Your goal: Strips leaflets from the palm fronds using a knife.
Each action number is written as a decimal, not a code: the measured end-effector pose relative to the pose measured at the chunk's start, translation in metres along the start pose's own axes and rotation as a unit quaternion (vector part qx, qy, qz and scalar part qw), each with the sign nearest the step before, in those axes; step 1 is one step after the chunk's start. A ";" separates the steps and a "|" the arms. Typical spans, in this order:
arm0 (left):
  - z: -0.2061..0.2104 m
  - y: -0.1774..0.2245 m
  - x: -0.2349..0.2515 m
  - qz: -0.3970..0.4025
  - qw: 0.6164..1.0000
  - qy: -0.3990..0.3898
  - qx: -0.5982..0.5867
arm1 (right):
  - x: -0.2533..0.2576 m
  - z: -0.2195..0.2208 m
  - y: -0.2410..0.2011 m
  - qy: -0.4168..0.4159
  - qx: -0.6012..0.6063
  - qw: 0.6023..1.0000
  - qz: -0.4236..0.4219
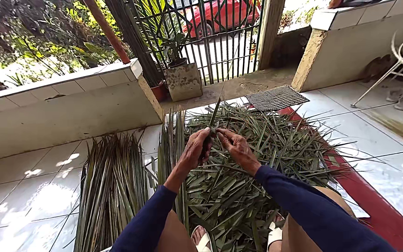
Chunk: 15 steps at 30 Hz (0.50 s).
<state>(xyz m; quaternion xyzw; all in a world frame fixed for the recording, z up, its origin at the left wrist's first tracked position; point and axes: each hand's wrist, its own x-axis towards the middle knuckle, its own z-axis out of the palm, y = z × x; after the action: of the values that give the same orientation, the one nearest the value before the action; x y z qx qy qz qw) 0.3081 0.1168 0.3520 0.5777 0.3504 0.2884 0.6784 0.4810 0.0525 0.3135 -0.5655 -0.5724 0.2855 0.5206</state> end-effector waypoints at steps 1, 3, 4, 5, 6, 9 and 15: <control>0.002 -0.001 0.002 0.001 1.000 0.005 0.008 | 0.000 -0.001 0.000 -0.001 0.003 1.000 0.001; 0.005 -0.002 0.004 0.011 0.999 0.015 0.028 | 0.001 -0.003 0.001 -0.007 0.002 1.000 0.002; 0.007 -0.003 0.004 0.015 0.999 0.019 0.035 | 0.001 -0.004 0.001 -0.007 0.000 1.000 0.002; 0.007 -0.003 0.005 0.017 0.999 0.019 0.038 | 0.001 -0.005 0.002 -0.005 -0.004 1.000 0.000; 0.007 -0.003 0.005 0.018 0.999 0.013 0.035 | 0.000 -0.006 0.003 0.000 -0.010 1.000 -0.004; 0.005 -0.002 0.004 0.006 1.000 -0.021 0.002 | 0.000 -0.007 0.005 0.018 -0.040 0.999 -0.016; 0.000 0.001 -0.001 -0.056 0.991 -0.092 -0.083 | 0.000 -0.007 0.004 0.054 -0.102 0.993 -0.022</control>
<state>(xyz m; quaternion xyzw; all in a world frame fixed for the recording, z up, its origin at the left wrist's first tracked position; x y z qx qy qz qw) 0.3072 0.1163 0.3528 0.5228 0.2929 0.2241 0.7685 0.4886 0.0517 0.3122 -0.6173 -0.5817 0.1832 0.4970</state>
